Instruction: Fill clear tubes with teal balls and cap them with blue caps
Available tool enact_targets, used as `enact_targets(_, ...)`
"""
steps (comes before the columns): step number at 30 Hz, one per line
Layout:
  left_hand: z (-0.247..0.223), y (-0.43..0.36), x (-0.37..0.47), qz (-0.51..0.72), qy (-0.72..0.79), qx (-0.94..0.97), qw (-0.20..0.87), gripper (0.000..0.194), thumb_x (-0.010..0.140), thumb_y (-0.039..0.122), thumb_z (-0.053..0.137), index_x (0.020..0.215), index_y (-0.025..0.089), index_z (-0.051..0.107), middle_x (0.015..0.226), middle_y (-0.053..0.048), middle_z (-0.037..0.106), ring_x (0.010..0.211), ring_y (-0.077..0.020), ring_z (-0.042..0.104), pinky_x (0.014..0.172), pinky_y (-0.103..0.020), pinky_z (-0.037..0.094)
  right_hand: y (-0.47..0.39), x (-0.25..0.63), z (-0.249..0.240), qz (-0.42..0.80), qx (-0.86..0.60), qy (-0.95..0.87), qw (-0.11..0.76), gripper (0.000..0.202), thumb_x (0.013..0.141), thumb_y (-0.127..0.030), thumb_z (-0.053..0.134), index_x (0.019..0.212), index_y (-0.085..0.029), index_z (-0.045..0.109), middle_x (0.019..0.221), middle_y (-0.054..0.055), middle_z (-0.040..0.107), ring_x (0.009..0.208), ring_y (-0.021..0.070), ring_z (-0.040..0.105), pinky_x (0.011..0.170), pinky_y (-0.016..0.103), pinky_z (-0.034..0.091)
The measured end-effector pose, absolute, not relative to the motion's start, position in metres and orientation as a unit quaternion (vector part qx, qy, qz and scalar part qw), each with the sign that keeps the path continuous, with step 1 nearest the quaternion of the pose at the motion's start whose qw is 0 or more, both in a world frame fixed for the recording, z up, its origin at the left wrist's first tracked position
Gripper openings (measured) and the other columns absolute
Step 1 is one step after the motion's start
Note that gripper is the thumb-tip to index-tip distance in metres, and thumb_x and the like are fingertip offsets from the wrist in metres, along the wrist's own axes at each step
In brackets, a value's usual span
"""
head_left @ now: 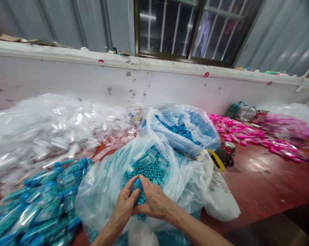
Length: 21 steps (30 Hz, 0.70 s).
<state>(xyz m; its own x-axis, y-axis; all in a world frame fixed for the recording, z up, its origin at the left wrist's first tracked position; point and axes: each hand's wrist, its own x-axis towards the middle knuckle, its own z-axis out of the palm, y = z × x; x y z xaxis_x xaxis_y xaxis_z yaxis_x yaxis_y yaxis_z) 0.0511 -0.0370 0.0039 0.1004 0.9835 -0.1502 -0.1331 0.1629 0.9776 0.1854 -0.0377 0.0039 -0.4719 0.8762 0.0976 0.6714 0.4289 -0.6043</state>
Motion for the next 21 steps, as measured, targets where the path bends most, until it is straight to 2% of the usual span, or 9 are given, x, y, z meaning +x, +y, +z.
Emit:
enact_targets(4, 0.005, -0.041, 0.057, 0.481, 0.468, 0.438, 0.598, 0.041, 0.066, 0.033, 0.063, 0.103, 0.017, 0.055, 0.076, 0.0, 0.064, 0.078, -0.0179, 0.059, 0.07, -0.025, 0.045, -0.043, 0.174, 0.0, 0.18, -0.496, -0.805, 0.27, 0.066, 0.065, -0.035, 0.062, 0.121, -0.013, 0.034, 0.105, 0.014, 0.055, 0.093, 0.0282, 0.056, 0.075, 0.04, 0.046)
enact_targets(7, -0.001, -0.043, 0.062, 0.495, 0.503, 0.429, 0.564, 0.034, 0.068, 0.031, 0.06, 0.098, 0.016, 0.055, 0.069, 0.001, 0.061, 0.068, -0.015, 0.057, 0.062, -0.023, 0.043, -0.046, 0.169, -0.003, 0.152, -0.501, -0.809, 0.266, 0.06, 0.063, -0.032, 0.06, 0.115, -0.012, 0.037, 0.096, 0.013, 0.057, 0.086, 0.0284, 0.057, 0.07, 0.04, 0.047)
enact_targets(11, -0.006, -0.042, 0.063, 0.491, 0.54, 0.445, 0.519, 0.031, 0.07, 0.029, 0.057, 0.098, 0.016, 0.055, 0.067, 0.001, 0.059, 0.061, -0.012, 0.054, 0.057, -0.021, 0.042, -0.043, 0.171, -0.01, 0.161, -0.508, -0.807, 0.257, 0.058, 0.063, -0.03, 0.059, 0.113, -0.011, 0.038, 0.096, 0.014, 0.056, 0.086, 0.0282, 0.058, 0.07, 0.039, 0.047)
enact_targets(13, -0.004, -0.042, 0.06, 0.459, 0.538, 0.458, 0.538, 0.037, 0.07, 0.033, 0.057, 0.102, 0.015, 0.052, 0.064, 0.002, 0.056, 0.054, -0.0105, 0.051, 0.049, -0.019, 0.04, -0.04, 0.176, -0.011, 0.194, -0.49, -0.806, 0.268, 0.063, 0.063, -0.031, 0.061, 0.118, -0.011, 0.035, 0.102, 0.014, 0.056, 0.092, 0.0275, 0.057, 0.074, 0.038, 0.046)
enact_targets(15, 0.0, -0.044, 0.054, 0.395, 0.513, 0.473, 0.597, 0.05, 0.07, 0.04, 0.058, 0.112, 0.015, 0.046, 0.058, 0.004, 0.054, 0.043, -0.0096, 0.048, 0.039, -0.019, 0.037, -0.039, 0.18, -0.006, 0.222, -0.466, -0.813, 0.268, 0.075, 0.062, -0.035, 0.065, 0.124, -0.012, 0.03, 0.111, 0.016, 0.054, 0.099, 0.0279, 0.055, 0.078, 0.037, 0.045)
enact_targets(17, 0.003, -0.046, 0.047, 0.34, 0.483, 0.476, 0.651, 0.065, 0.068, 0.048, 0.059, 0.12, 0.016, 0.037, 0.053, 0.006, 0.052, 0.035, -0.0096, 0.044, 0.034, -0.02, 0.035, -0.04, 0.184, 0.003, 0.231, -0.446, -0.831, 0.24, 0.085, 0.058, -0.041, 0.068, 0.126, -0.012, 0.028, 0.111, 0.016, 0.054, 0.097, 0.0291, 0.056, 0.075, 0.036, 0.046)
enact_targets(21, 0.001, -0.046, 0.04, 0.378, 0.482, 0.434, 0.661, 0.067, 0.061, 0.052, 0.066, 0.114, 0.02, 0.041, 0.059, 0.005, 0.057, 0.048, -0.011, 0.053, 0.045, -0.02, 0.043, -0.044, 0.186, 0.018, 0.215, -0.409, -0.863, 0.203, 0.085, 0.058, -0.05, 0.067, 0.125, -0.014, 0.031, 0.094, 0.008, 0.06, 0.078, 0.0259, 0.061, 0.062, 0.031, 0.046)
